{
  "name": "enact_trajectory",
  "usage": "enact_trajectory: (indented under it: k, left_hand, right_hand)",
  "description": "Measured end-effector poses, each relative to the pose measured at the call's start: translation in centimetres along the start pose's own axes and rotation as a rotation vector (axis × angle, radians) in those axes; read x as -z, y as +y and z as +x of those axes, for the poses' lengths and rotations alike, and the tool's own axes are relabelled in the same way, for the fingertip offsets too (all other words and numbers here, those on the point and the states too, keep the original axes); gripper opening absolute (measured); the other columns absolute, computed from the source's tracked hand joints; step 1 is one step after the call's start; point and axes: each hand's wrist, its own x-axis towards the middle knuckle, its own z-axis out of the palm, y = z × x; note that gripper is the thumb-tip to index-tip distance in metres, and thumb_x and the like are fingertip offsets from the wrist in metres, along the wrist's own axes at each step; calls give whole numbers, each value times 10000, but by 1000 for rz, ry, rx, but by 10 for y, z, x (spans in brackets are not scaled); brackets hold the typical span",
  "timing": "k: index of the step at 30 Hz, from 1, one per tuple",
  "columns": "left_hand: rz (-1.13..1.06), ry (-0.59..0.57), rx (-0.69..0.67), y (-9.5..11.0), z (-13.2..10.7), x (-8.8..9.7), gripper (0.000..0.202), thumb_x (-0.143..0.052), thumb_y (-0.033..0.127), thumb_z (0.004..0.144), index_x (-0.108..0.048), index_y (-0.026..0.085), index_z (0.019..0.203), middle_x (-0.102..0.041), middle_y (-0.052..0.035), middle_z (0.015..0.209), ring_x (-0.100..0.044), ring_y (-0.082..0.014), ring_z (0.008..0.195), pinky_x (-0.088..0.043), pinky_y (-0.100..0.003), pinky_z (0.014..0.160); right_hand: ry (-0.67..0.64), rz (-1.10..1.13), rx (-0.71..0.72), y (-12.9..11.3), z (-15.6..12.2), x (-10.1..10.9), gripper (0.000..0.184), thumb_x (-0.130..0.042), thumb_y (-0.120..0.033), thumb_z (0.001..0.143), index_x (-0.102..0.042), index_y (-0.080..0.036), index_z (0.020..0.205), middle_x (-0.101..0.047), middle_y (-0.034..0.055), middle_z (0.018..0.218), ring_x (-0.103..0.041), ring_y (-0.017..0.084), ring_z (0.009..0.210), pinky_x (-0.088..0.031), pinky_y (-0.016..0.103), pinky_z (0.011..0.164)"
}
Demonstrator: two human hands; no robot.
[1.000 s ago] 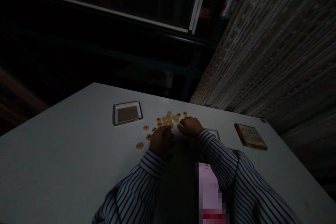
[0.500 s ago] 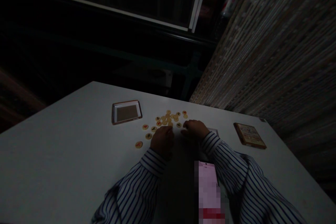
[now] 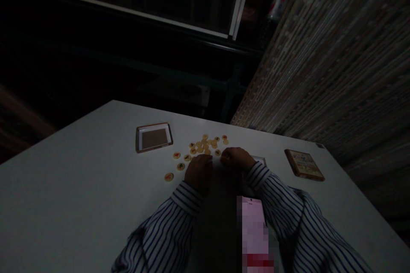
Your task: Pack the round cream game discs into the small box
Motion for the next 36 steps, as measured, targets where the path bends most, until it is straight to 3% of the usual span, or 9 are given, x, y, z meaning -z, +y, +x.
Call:
enact_trajectory:
  k: [4,9,12,24,31,36]
  left_hand:
    - [-4,26,-28,-1,0,-2,225,-436,156,745,-588,153,911,-641,-77,893,-576,-188,849,-459,-338,768]
    - [-11,27,-91,-3,0,-6,219,-475,189,744,-579,163,934,-636,-72,898,-577,-183,842,-462,-325,746]
    - [-30,31,-145,-4,0,-7,220,-486,208,752,-576,165,948,-632,-68,886,-575,-181,821,-457,-321,731]
    - [-62,17,-145,2,0,-3,234,-464,261,787,-590,178,966,-635,-70,912,-563,-186,857,-434,-328,757]
    - [-63,71,-110,6,0,-3,263,-414,323,818,-602,183,938,-643,-61,862,-571,-167,803,-435,-306,732]
    - [-88,46,-116,6,1,-2,263,-431,325,806,-602,172,934,-647,-64,883,-571,-174,831,-436,-306,749]
  right_hand:
    - [51,370,24,6,3,-3,263,-509,-331,708,-648,-150,840,-661,52,803,-586,152,730,-410,239,648]
    - [-45,868,29,8,7,-8,324,-575,-354,651,-649,-105,844,-659,65,800,-572,133,686,-438,255,646]
    - [-75,1031,39,6,6,-7,343,-604,-374,627,-652,-98,825,-654,62,783,-557,119,653,-442,260,643]
    - [-129,1150,35,-3,2,1,292,-627,-355,615,-662,-119,782,-640,34,742,-527,89,588,-424,232,581]
    - [-128,1103,21,-8,-4,10,265,-605,-322,646,-647,-117,809,-619,17,682,-509,76,547,-386,211,529]
    - [-124,1127,31,-8,-5,11,248,-589,-299,656,-628,-110,811,-611,16,688,-510,72,543,-381,204,512]
